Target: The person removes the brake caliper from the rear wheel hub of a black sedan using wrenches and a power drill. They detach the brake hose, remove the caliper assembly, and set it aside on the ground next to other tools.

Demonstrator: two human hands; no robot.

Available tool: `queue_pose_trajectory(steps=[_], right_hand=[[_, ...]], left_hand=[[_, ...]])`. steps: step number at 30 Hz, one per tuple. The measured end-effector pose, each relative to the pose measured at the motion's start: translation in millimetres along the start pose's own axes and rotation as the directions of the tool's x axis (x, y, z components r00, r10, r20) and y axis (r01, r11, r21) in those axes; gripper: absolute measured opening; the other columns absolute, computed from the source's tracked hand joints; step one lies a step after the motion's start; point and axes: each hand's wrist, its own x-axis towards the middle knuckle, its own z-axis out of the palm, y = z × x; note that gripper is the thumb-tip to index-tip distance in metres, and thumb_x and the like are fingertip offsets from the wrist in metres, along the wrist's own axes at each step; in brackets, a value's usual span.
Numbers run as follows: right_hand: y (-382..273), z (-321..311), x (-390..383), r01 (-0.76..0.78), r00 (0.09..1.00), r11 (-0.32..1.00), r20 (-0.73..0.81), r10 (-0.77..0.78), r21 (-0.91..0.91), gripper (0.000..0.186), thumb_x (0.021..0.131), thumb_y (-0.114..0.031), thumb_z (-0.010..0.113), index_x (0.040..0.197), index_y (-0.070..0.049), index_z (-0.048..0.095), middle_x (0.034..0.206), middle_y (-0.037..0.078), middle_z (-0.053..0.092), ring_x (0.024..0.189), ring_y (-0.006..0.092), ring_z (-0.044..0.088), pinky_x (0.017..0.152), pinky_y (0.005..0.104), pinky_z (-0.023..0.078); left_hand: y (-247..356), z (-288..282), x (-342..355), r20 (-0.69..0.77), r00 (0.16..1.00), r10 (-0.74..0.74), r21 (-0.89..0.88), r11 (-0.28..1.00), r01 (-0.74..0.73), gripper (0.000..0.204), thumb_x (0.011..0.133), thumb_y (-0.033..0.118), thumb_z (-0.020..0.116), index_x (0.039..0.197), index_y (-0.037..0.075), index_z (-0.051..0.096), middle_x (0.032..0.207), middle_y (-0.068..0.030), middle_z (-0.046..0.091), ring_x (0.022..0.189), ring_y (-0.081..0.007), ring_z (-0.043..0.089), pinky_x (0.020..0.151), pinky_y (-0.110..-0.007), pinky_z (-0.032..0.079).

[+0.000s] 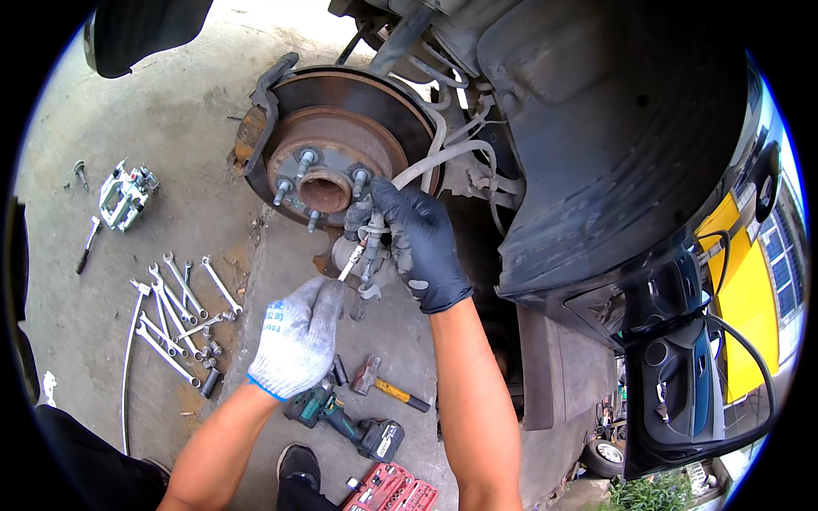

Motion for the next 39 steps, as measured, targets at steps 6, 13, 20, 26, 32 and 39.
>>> queue_pose_trajectory(steps=[6, 13, 20, 26, 32, 39], right_hand=[[-0.1, 4.2, -4.2, 0.042, 0.998, 0.999, -0.052, -0.044, -0.022, 0.035, 0.116, -0.03, 0.072, 0.107, 0.003, 0.08, 0.091, 0.012, 0.081, 0.077, 0.0197, 0.077, 0.074, 0.0343, 0.063], [3.8, 5.3, -6.4, 0.092, 0.994, 0.994, -0.058, -0.096, -0.062, 0.033, 0.116, -0.029, 0.072, 0.107, 0.002, 0.08, 0.088, 0.01, 0.08, 0.073, 0.0163, 0.074, 0.069, 0.0318, 0.061], [5.5, 20.3, -7.4, 0.122, 0.985, 0.991, -0.115, -0.127, -0.047, 0.031, 0.117, -0.028, 0.071, 0.116, 0.002, 0.08, 0.088, 0.007, 0.078, 0.072, 0.0145, 0.074, 0.067, 0.03, 0.06], [12.5, 25.6, -4.2, 0.133, 0.981, 0.99, -0.137, -0.139, -0.051, 0.033, 0.118, -0.031, 0.07, 0.12, 0.0, 0.079, 0.087, 0.006, 0.077, 0.072, 0.0132, 0.074, 0.066, 0.0297, 0.06], [19.5, 22.6, -3.3, 0.17, 0.966, 0.972, -0.168, -0.196, -0.16, 0.036, 0.118, -0.036, 0.07, 0.118, -0.001, 0.079, 0.086, 0.006, 0.076, 0.07, 0.0123, 0.07, 0.065, 0.0296, 0.058], [18.0, 18.1, -2.4, 0.171, 0.979, 0.984, -0.101, -0.176, -0.057, 0.034, 0.117, -0.035, 0.071, 0.116, -0.001, 0.079, 0.085, 0.005, 0.074, 0.069, 0.0128, 0.069, 0.064, 0.0306, 0.057]], left_hand=[[-2.1, 9.3, -2.9, -0.079, 0.997, -0.003, -0.08, 0.997, -0.003, 0.029, 0.119, 0.025, 0.053, 0.118, 0.002, 0.071, 0.093, -0.03, 0.072, 0.088, -0.0541, 0.072, 0.074, -0.058, 0.057], [-6.9, 15.7, -4.9, -0.107, 0.979, 0.175, 0.059, 0.984, -0.17, 0.025, 0.115, 0.018, 0.055, 0.119, -0.001, 0.071, 0.1, -0.0299, 0.073, 0.09, -0.0531, 0.073, 0.074, -0.058, 0.058], [-10.3, 15.6, -1.7, -0.123, 0.958, 0.257, 0.165, 0.958, -0.236, 0.02, 0.114, 0.011, 0.057, 0.119, -0.002, 0.071, 0.089, -0.0299, 0.07, 0.079, -0.0533, 0.071, 0.065, -0.056, 0.054], [-4.9, 5.6, 4.0, -0.03, 0.993, 0.117, 0.288, 0.952, -0.103, 0.017, 0.113, 0.012, 0.06, 0.116, -0.002, 0.067, 0.086, -0.0321, 0.071, 0.08, -0.0545, 0.073, 0.066, -0.059, 0.057], [5.6, -5.1, 11.1, 0.025, 1.0, -0.008, 0.238, 0.971, 0.002, 0.017, 0.113, 0.015, 0.061, 0.111, -0.002, 0.064, 0.083, -0.0337, 0.072, 0.083, -0.0559, 0.074, 0.069, -0.062, 0.058], [-2.2, -3.0, 17.9, 0.066, 0.998, 0.001, 0.133, 0.991, -0.01, 0.021, 0.114, 0.016, 0.06, 0.106, -0.003, 0.065, 0.086, -0.0346, 0.072, 0.084, -0.0573, 0.072, 0.067, -0.06, 0.055]])
